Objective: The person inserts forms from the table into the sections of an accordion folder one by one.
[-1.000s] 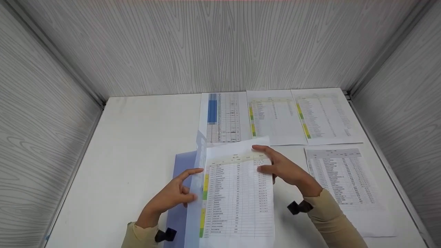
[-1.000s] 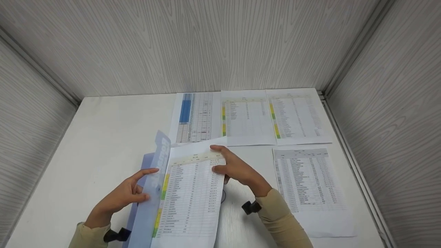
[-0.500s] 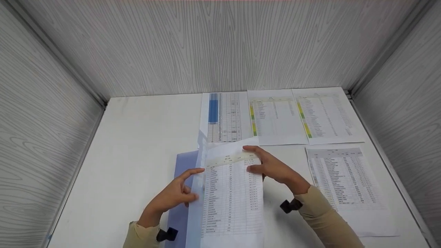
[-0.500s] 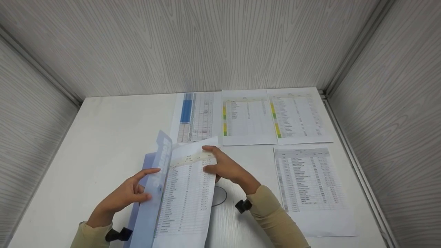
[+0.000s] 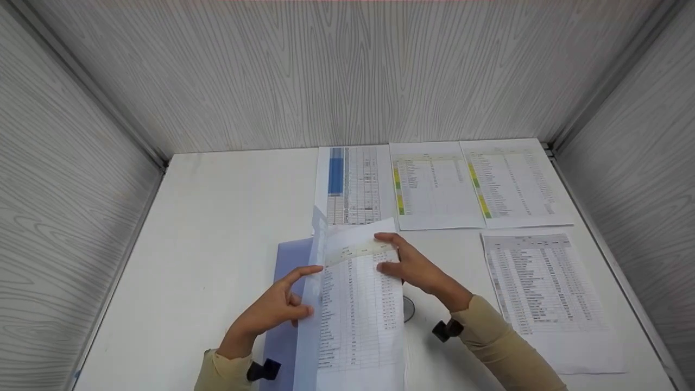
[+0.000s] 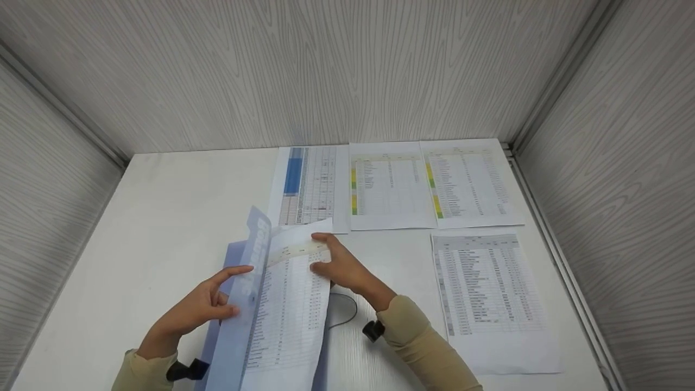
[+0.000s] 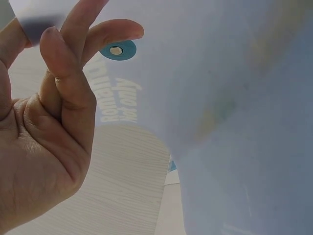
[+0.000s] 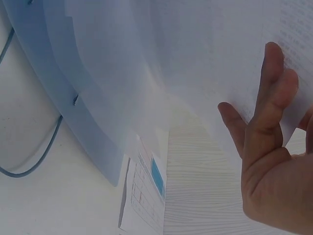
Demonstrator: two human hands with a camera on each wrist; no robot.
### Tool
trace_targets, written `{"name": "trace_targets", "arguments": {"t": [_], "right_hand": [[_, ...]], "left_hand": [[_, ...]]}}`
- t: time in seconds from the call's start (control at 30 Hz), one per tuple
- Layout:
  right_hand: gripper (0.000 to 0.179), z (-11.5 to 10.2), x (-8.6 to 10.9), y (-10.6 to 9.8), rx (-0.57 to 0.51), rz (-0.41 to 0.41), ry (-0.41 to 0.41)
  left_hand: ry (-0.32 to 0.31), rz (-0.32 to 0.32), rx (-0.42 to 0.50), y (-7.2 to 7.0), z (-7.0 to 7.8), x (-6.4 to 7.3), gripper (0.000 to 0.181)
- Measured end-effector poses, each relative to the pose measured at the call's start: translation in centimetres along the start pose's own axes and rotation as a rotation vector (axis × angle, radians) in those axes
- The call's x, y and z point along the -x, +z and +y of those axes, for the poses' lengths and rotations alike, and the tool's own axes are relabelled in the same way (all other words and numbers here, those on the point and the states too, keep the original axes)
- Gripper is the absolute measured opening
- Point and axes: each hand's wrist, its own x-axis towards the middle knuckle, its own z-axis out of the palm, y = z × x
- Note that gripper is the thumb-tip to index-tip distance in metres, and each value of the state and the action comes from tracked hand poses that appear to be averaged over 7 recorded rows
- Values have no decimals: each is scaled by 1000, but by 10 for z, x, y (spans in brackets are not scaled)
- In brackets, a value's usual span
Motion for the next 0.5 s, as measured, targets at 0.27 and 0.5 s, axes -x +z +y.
{"name": "trace_targets", "arguments": {"t": [0.27, 0.5], "right_hand": [[62, 1, 5, 2, 54, 6, -2], [54, -3, 17, 3, 139, -15, 25]], "left_hand": [[11, -10, 15, 0, 0, 0, 78], [19, -10, -12, 0, -1, 0, 77]]}}
